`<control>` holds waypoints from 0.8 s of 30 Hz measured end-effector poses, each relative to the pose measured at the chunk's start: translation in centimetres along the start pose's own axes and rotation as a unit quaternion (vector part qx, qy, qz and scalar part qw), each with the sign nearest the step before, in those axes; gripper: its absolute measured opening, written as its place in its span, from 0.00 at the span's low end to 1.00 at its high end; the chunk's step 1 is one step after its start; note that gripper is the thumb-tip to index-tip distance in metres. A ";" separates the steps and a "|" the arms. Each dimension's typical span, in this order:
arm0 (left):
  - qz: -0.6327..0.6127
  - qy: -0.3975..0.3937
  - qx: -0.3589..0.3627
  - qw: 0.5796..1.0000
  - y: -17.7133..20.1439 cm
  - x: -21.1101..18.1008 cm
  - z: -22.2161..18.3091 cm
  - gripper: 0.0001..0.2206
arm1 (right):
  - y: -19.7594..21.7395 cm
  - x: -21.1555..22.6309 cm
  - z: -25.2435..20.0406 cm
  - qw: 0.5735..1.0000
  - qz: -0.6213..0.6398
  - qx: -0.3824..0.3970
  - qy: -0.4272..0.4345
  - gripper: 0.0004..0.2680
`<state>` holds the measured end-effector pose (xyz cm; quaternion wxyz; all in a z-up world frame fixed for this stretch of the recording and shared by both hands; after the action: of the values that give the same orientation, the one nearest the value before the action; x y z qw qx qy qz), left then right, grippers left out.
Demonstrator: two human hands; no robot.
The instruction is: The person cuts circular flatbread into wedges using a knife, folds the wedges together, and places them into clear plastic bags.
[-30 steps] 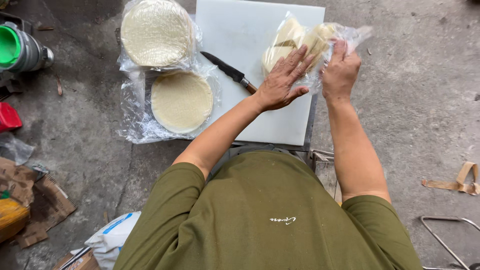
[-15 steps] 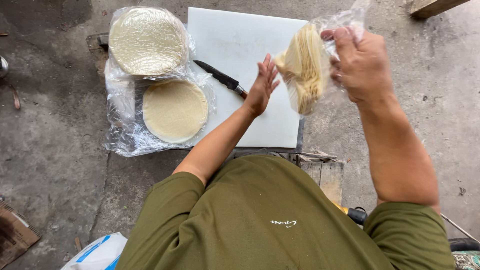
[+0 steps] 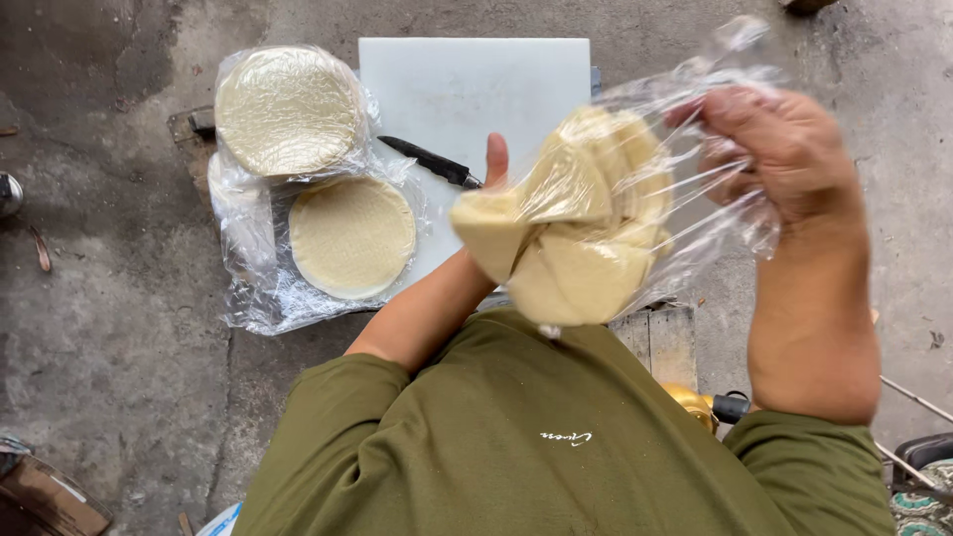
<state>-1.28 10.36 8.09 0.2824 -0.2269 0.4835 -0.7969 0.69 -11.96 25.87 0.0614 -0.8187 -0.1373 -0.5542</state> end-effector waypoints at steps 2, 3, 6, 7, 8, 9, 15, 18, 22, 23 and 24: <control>-0.013 -0.003 -0.025 1.000 -1.6 0.7 -1.3 0.47 | 0.3 -3.6 1.7 0.999 -0.018 0.032 -0.009 0.11; -0.020 -0.005 -0.040 0.999 -2.0 1.1 -2.0 0.46 | -0.1 -5.6 2.6 0.998 -0.010 0.061 0.000 0.11; -0.019 -0.006 -0.073 0.997 -2.3 1.1 -2.8 0.45 | -2.9 -12.4 4.9 0.991 0.062 0.055 -0.102 0.10; -0.013 -0.008 -0.084 0.996 -2.3 1.2 -3.3 0.45 | -4.2 -14.5 4.9 0.981 0.128 0.023 -0.147 0.10; -0.003 -0.013 -0.096 0.995 -2.2 1.0 -3.7 0.44 | -4.7 -15.3 5.3 0.992 0.068 0.049 -0.095 0.11; 0.007 -0.014 -0.110 0.994 -2.1 1.0 -4.0 0.44 | -5.6 -15.8 5.8 0.996 0.006 0.075 -0.042 0.12; 0.086 -0.022 -0.198 0.976 -2.1 0.4 -5.2 0.43 | -3.7 -12.0 2.3 0.973 -0.173 -0.134 0.079 0.20; 0.142 -0.010 -0.268 0.953 -2.1 0.6 -5.5 0.42 | -6.2 -11.8 0.6 0.982 -0.142 0.006 0.122 0.22; 0.224 0.031 -0.358 0.906 -2.4 -0.3 -5.6 0.41 | -9.0 -13.3 1.9 0.968 0.186 0.123 0.117 0.23; 0.243 0.046 -0.384 0.890 -2.6 -0.2 -6.0 0.41 | -9.8 -14.2 1.8 0.948 0.270 0.132 0.105 0.23; 0.254 0.053 -0.399 0.879 -2.9 -0.4 -6.0 0.41 | -10.4 -14.8 1.9 0.921 0.350 0.141 0.098 0.23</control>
<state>-5.45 15.54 8.06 0.3348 -0.1466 0.8158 -0.4483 -5.77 -3.85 10.94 0.3795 -0.7393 0.0878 -0.5493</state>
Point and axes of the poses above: each hand's wrist, its own z-axis towards the middle knuckle, its own y-axis out of the back of the hand, x = y × z, the point moved 2 cm from there along z, towards the middle knuckle, and after that the axes turned 12 degrees about x, right-handed, at the moved point
